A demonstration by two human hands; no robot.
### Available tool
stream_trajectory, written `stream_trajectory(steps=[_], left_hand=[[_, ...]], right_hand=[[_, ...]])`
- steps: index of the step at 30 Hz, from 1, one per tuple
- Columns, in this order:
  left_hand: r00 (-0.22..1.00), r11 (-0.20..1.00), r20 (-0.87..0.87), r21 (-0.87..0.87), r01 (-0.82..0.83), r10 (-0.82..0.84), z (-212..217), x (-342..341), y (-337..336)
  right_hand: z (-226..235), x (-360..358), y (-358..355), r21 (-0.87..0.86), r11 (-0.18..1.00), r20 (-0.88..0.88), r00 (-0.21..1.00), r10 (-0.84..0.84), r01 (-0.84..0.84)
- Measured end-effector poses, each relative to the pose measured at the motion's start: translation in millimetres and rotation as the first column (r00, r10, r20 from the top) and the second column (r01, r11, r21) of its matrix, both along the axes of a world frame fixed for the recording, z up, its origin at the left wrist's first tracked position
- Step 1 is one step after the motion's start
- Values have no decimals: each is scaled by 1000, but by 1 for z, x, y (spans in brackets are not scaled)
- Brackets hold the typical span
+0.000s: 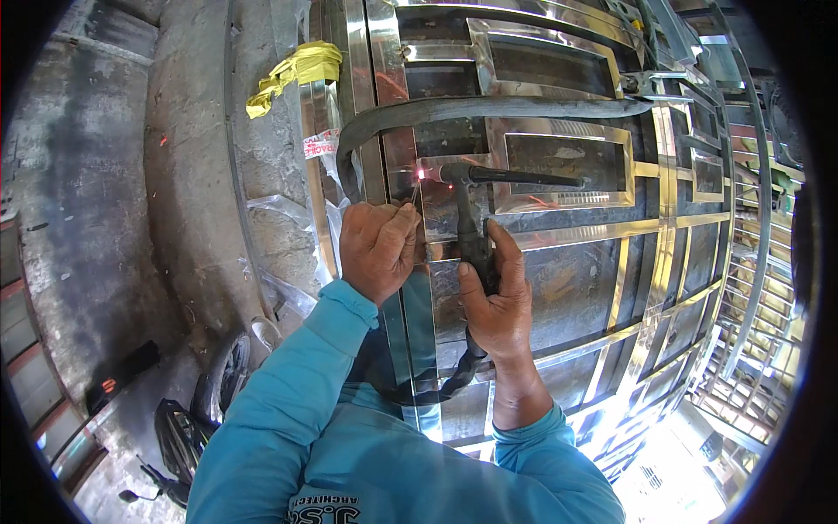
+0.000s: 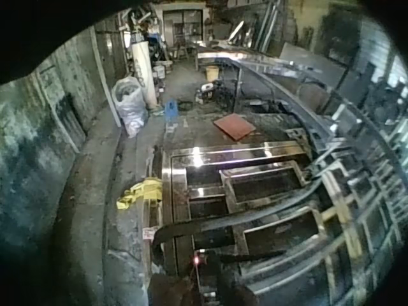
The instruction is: The person welds various joints and sections of a metal frame using a welding torch and a filler rod.
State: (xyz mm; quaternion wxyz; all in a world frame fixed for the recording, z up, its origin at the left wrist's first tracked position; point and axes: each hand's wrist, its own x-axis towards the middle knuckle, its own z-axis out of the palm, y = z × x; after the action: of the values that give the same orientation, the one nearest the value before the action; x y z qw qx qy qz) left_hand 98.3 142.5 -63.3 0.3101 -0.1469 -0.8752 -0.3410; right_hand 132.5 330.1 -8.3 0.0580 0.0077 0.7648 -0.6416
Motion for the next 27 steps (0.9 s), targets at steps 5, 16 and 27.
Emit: stream_trajectory(steps=[5, 16, 27], left_hand=[[1000, 1000, 0, -10, -10, 10, 1, 0, 1], [993, 992, 98, -113, -52, 64, 4, 5, -3], [998, 1000, 49, 2, -28, 28, 8, -3, 0]], right_hand=[[-1, 0, 0, 31, 999, 0, 1000, 5, -5], [-4, 1, 3, 82, 996, 40, 999, 34, -37], [1, 0, 1, 47, 996, -6, 997, 72, -72]])
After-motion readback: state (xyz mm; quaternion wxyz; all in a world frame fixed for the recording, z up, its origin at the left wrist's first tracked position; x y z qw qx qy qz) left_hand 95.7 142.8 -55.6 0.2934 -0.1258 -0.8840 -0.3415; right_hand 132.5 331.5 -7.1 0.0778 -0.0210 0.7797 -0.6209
